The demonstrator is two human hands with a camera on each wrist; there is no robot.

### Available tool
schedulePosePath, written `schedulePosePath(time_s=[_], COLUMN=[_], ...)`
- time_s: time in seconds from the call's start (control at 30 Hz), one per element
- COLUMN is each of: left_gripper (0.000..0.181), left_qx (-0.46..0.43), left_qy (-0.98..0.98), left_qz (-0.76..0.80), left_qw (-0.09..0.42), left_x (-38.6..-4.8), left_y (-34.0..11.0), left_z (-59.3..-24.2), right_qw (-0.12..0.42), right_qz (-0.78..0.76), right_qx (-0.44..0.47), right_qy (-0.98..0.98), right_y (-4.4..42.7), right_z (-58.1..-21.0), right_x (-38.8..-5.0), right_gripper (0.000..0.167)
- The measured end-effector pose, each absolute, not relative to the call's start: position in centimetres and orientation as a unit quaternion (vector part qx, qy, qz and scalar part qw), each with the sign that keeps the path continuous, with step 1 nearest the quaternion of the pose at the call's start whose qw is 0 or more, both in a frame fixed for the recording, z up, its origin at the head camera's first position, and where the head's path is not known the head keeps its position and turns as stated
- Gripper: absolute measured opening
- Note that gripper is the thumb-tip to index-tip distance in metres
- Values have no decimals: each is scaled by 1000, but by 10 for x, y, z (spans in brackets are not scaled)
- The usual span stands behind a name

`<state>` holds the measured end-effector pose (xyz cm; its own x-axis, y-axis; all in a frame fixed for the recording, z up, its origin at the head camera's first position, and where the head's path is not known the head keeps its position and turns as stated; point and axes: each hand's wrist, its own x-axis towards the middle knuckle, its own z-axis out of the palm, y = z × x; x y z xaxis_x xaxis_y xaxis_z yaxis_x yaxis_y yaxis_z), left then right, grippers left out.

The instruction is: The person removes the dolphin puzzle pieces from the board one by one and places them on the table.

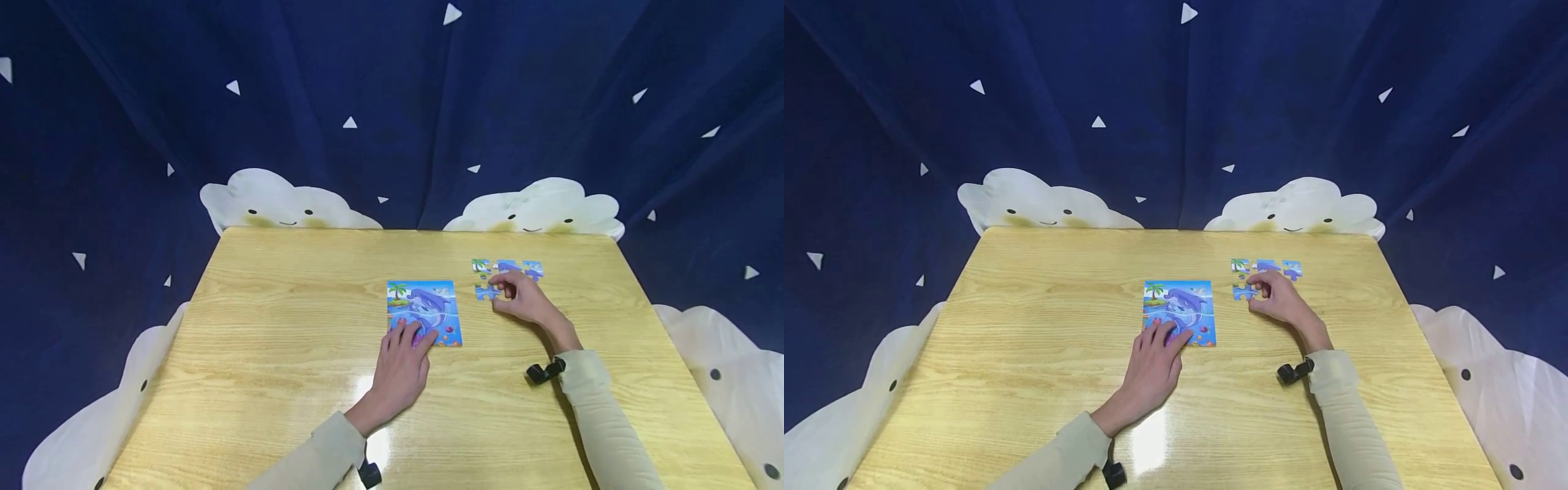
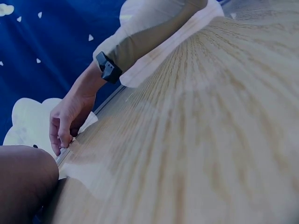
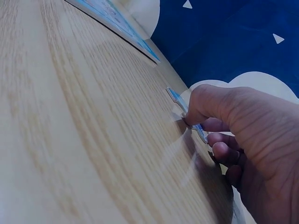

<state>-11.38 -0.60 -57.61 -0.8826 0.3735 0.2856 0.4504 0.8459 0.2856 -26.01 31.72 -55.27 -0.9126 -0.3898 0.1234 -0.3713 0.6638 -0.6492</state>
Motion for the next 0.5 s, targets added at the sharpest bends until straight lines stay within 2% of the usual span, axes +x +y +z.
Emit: schedulePosePath(time_s=[0.17, 0.4, 0.5], left_gripper=[46, 46, 45], left_qx=[-218, -220, -217], left_qy=[-955, -955, -956], left_qz=[-166, -161, -156], left_qw=[111, 119, 120], left_x=[-115, -114, -115], left_y=[-7, -6, -6], left_z=[-575, -575, -575], right_qw=[6, -49, -56], right_qz=[-361, -383, -397], right_qx=[-200, -209, -217], right_qy=[911, 899, 890], right_y=[315, 304, 296], right_z=[-552, -549, -547], right_x=[-258, -247, -242], right_gripper=[37, 31, 29])
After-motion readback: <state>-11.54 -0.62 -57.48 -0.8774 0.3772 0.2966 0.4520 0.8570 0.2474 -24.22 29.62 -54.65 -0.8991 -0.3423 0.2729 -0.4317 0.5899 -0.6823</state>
